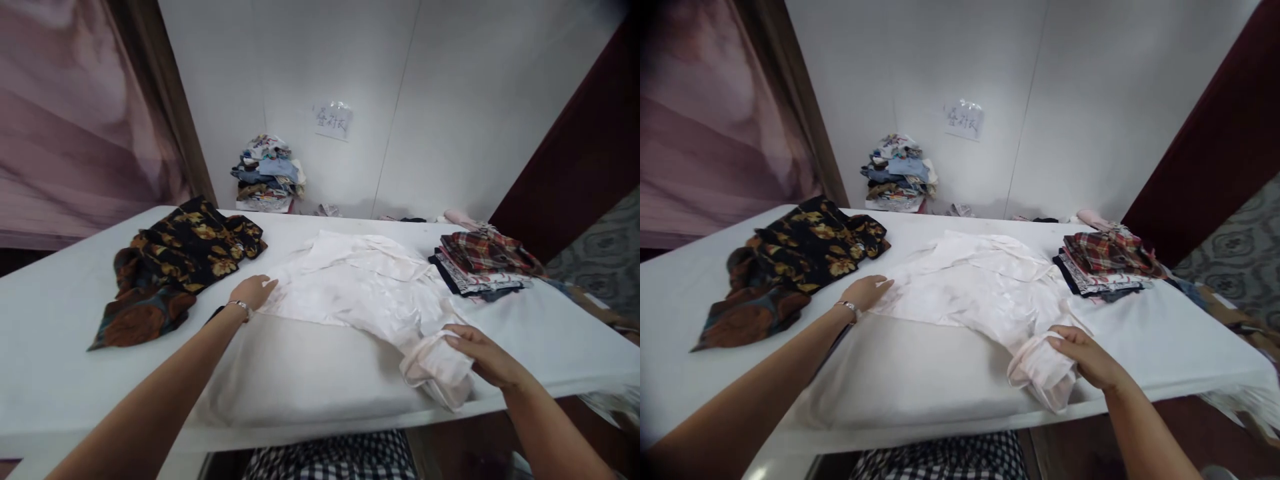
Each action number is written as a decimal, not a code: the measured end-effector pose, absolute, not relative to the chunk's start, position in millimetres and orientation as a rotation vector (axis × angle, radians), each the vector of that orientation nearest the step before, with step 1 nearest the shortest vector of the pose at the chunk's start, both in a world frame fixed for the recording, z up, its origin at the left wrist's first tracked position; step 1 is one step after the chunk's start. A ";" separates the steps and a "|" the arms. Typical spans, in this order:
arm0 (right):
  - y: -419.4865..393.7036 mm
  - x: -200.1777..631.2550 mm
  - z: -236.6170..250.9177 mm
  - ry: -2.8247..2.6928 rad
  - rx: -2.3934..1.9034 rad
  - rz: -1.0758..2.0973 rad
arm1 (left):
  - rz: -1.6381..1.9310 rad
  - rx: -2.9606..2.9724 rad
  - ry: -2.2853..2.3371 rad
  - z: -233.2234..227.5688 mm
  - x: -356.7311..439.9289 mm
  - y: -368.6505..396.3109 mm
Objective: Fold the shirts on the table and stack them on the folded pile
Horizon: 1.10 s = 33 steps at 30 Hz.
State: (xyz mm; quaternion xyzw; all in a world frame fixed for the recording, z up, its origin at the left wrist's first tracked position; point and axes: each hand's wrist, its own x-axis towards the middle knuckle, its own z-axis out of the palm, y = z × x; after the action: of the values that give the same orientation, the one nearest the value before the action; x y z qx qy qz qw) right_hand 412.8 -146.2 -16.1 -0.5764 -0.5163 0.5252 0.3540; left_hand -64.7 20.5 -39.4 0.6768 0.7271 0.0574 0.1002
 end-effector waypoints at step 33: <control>103.1 472.4 -47.6 -1.713 -2.423 0.204 | 0.206 1.883 2.265 -33.9 29.5 204.9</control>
State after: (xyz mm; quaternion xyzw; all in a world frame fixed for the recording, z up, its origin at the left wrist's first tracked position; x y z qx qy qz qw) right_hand 472.4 103.1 -47.6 -0.8118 -0.5740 0.0682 0.0834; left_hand 29.5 204.9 -33.9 0.6349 0.7637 0.0695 0.0943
